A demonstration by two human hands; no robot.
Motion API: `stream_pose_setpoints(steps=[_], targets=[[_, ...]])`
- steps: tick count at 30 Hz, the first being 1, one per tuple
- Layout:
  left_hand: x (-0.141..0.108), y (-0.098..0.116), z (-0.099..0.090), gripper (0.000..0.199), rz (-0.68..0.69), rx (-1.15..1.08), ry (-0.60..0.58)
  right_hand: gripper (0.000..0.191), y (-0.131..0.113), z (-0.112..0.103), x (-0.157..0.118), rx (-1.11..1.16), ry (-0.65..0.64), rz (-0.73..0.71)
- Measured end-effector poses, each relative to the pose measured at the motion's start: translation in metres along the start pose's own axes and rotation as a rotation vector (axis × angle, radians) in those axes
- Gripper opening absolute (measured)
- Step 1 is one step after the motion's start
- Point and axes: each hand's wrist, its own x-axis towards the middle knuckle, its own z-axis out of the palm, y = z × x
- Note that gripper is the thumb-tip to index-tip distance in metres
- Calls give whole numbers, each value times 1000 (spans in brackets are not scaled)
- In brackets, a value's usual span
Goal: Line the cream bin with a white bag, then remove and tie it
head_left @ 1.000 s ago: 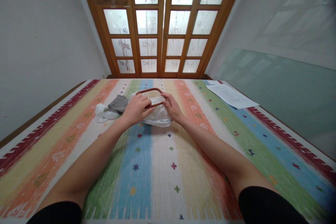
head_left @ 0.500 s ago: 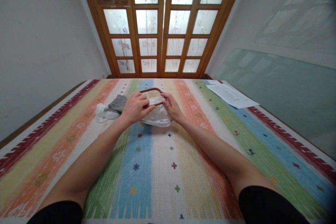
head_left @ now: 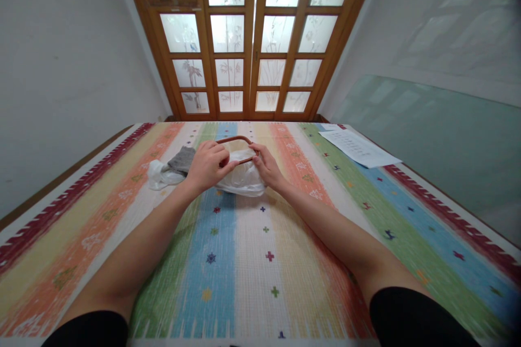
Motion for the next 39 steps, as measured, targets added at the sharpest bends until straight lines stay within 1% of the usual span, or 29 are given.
stream_pose_setpoints(steps=[4, 9, 16, 20, 22, 25, 27, 29, 33, 39], targets=[[0, 1, 0, 39, -21, -15, 10, 48, 1, 0, 0, 2, -2, -7], [1, 3, -2, 41, -36, -40, 15, 50, 0, -1, 0, -2, -2, 8], [1, 5, -3, 39, -39, -51, 26, 51, 1, 0, -1, -2, 1, 5], [0, 6, -2, 29, -41, -61, 20, 51, 3, 1, -1, 7, 1, -2], [0, 7, -1, 26, -15, -73, -5, 52, 3, 2, -1, 11, 2, -6], [-1, 6, 1, 33, 35, -79, -91, 51, 2, 2, -1, 7, 7, -12], [-1, 6, 1, 31, 35, -67, -151, 50, 1, 1, -1, 5, 4, -17], [0, 6, 1, 31, 19, -58, -184, 50, -1, 1, -1, 0, -1, -14], [1, 6, 3, 35, 13, -70, -192, 52, -2, 0, -1, -14, -2, -2], [-1, 6, 8, 37, 12, -70, -173, 48, -2, 0, -1, 2, -4, -20]])
